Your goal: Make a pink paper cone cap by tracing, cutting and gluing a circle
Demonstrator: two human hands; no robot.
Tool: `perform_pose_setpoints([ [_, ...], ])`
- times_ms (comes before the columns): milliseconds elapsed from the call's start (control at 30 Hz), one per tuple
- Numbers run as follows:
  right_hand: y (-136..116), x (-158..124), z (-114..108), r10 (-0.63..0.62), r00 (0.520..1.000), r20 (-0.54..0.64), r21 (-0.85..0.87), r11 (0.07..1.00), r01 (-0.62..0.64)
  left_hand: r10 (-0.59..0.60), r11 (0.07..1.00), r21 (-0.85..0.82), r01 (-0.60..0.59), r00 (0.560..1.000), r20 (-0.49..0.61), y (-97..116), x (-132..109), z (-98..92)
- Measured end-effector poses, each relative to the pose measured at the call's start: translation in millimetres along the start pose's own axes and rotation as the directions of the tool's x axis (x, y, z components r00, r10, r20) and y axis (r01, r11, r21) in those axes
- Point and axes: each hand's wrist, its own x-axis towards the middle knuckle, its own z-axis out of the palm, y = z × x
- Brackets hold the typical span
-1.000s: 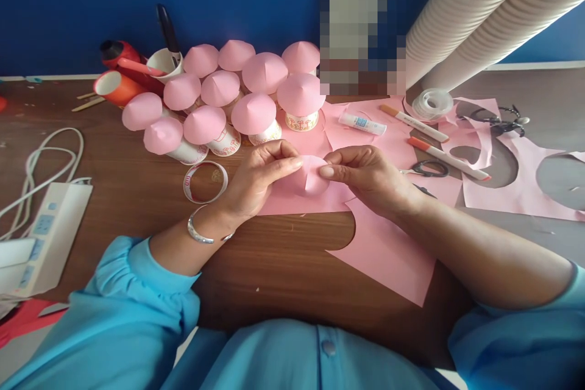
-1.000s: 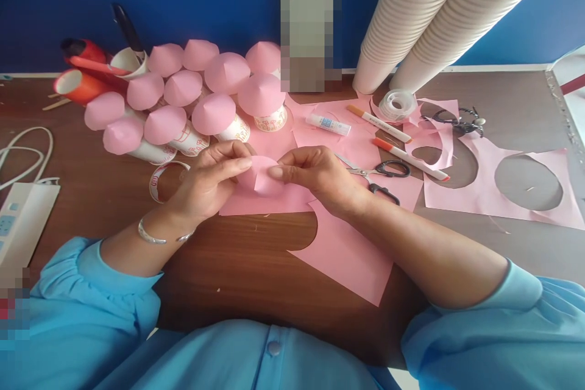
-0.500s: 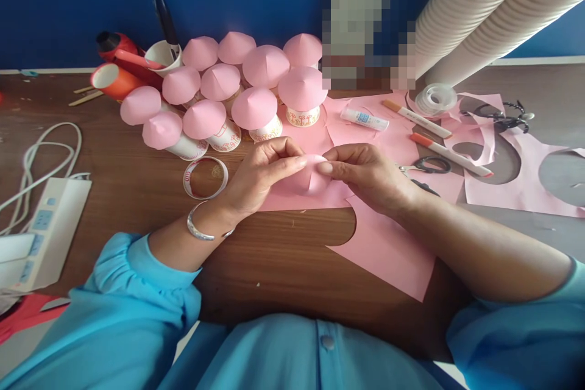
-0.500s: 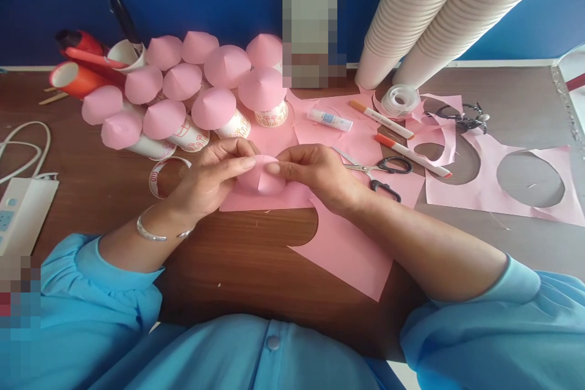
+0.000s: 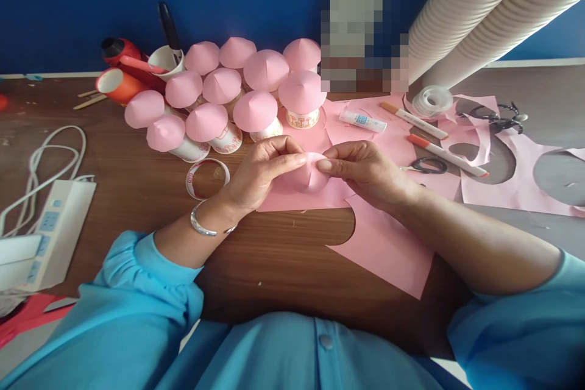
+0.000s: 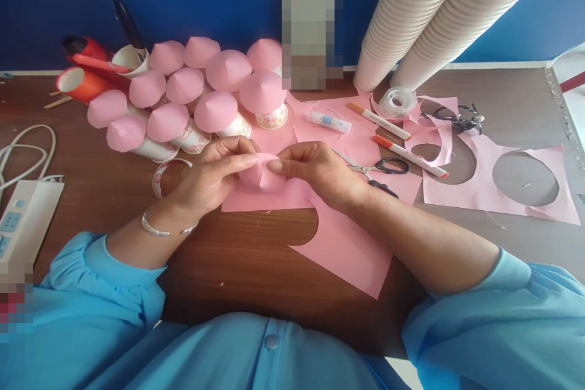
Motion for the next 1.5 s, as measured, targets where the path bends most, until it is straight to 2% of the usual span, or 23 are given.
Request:
perform_pose_setpoints([
  [133, 2.4, 1.3, -1.2, 0.025, 1.000, 0.000, 0.034, 0.999, -0.025, -0.016, 1.000, -0.017, 0.016, 1.000, -0.007, -0.9, 2.0, -1.9],
  [333, 1.0, 0.8, 1.9, 0.002, 0.997, -0.071, -0.057, 0.998, -0.006, -0.016, 1.000, 0.016, 0.015, 0.999, 0.029, -1.5, 2.7, -1.3],
  [533, 1.3, 0.7, 1.8, -0.019, 0.998, -0.052, -0.035, 0.999, 0.017, -0.012, 1.000, 0.027, 0.011, 0.999, 0.031, -0.2, 2.1, 2.5],
  [767, 2.8, 0.6, 1.4, 0.048, 0.998, -0.027, 0.069, 0.997, -0.046, -0.015, 0.993, -0.119, 0.004, 0.996, -0.092, -3.7, 5.5, 0.8],
  [900, 2.1, -0.3, 0.9, 0.025, 1.000, -0.015, 0.060, 0.998, -0.024, -0.029, 0.986, -0.166, 0.006, 0.990, -0.140, -5.8, 6.6, -1.9],
  [1267, 2.3, -3.7, 0.6, -0.010, 0.998, -0.065, -0.084, 0.996, 0.004, -0.014, 0.994, -0.109, 0.006, 0.998, -0.068, -4.6, 3.7, -5.8],
  [1500, 2.3, -5.1, 3.4, -0.014, 0.998, -0.066, -0.084, 0.996, 0.009, -0.008, 0.998, -0.062, 0.002, 0.996, -0.088, -7.8, 3.7, -6.4],
])
